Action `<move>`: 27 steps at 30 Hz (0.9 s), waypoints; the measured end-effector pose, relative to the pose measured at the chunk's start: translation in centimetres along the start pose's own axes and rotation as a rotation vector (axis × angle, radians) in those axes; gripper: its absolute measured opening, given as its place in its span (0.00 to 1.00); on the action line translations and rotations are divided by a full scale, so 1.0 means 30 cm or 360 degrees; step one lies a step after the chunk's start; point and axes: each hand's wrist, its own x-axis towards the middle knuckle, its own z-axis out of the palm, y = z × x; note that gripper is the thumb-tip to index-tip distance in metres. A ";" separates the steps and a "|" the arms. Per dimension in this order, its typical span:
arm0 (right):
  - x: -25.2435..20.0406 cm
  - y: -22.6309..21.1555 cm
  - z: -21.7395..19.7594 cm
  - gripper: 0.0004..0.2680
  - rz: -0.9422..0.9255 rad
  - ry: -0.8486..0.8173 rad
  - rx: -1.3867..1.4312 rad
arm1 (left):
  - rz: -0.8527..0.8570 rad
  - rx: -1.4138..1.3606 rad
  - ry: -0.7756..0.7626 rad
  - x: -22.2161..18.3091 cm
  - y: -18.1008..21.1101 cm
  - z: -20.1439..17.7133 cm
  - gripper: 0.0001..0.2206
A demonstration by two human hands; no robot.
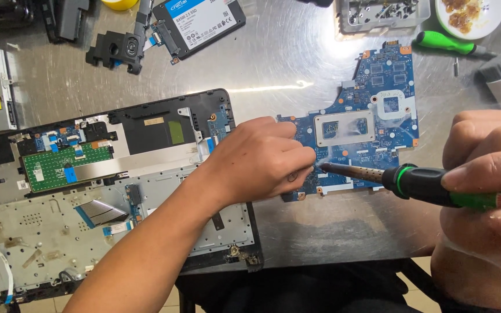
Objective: Repairing traces and soldering components on a laptop motherboard using a soldering iron and cleaning tools.
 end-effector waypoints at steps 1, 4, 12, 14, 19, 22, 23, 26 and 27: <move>-0.001 -0.005 0.020 0.06 -0.0001 0.0000 0.0000 | 0.0000 0.0001 0.0000 0.000 0.000 -0.001 0.14; 0.003 -0.031 0.059 0.16 0.0128 0.0252 0.0122 | 0.0003 -0.0013 -0.0001 0.001 0.001 -0.001 0.13; 0.003 0.005 -0.015 0.10 0.0165 -0.0064 0.0064 | -0.0001 -0.0001 -0.0005 0.000 -0.001 0.004 0.14; 0.011 -0.021 0.018 0.11 0.0177 0.0029 0.0068 | -0.0002 0.0007 -0.0004 -0.001 -0.001 0.004 0.14; 0.014 -0.048 0.003 0.12 0.0852 -0.0133 0.0151 | -0.0012 0.0003 -0.0026 -0.003 -0.003 0.002 0.13; -0.011 0.018 0.039 0.17 0.0012 0.0195 0.0124 | 0.0000 0.0036 -0.0019 -0.005 -0.004 0.000 0.13; -0.006 0.010 0.038 0.16 0.0022 0.0195 0.0074 | -0.0004 0.0029 -0.0015 -0.004 -0.004 -0.003 0.14; 0.005 -0.019 0.033 0.13 0.0043 0.0192 -0.0048 | -0.0001 0.0034 0.0009 -0.005 -0.006 -0.011 0.13; 0.008 -0.030 0.031 0.12 0.0059 0.0190 -0.0121 | 0.0007 0.0043 0.0028 -0.005 -0.007 -0.013 0.12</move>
